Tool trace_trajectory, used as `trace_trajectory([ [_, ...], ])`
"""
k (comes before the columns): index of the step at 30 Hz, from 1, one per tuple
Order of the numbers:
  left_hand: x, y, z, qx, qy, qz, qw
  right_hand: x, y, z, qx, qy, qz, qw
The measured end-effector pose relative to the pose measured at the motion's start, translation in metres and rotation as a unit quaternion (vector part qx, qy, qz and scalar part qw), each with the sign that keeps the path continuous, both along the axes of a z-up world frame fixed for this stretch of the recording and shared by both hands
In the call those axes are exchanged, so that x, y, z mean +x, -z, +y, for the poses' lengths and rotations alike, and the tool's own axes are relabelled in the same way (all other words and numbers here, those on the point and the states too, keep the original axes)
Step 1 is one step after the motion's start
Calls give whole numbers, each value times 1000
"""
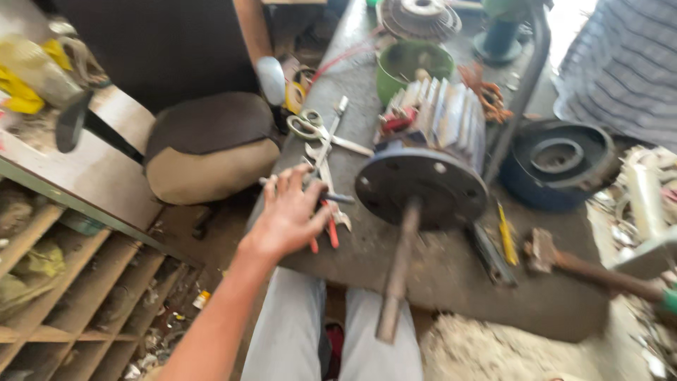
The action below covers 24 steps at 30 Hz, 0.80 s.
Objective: The person uses a T-handle hex key to tighten bolts on the flange of a blue electric motor. They rotate the tool to secure the fasteners while the motor rests on a workbench. Another person is visible in the background working on a separate component.
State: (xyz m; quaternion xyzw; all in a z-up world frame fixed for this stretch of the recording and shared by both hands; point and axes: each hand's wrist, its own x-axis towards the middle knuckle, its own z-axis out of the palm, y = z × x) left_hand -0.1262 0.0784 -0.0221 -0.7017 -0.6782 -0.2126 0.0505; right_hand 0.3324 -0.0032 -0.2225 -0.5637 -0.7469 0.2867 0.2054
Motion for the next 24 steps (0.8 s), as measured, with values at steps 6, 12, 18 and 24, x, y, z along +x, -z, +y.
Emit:
trace_trajectory([
  [6, 2, 9, -5, 83, 25, 67, 994, -24, -9, -25, 98, -56, -24, 993],
  [12, 31, -58, -43, 125, 36, -276, 952, -99, -144, -61, 255, -59, 93, 961],
  [18, 89, -109, -116, 179, 93, -390, 898, -172, -200, -95, 318, -75, 259, 909],
  [24, 161, -129, -170, 168, 306, -304, 887, 150, -127, 262, -256, -446, 83, 854],
])
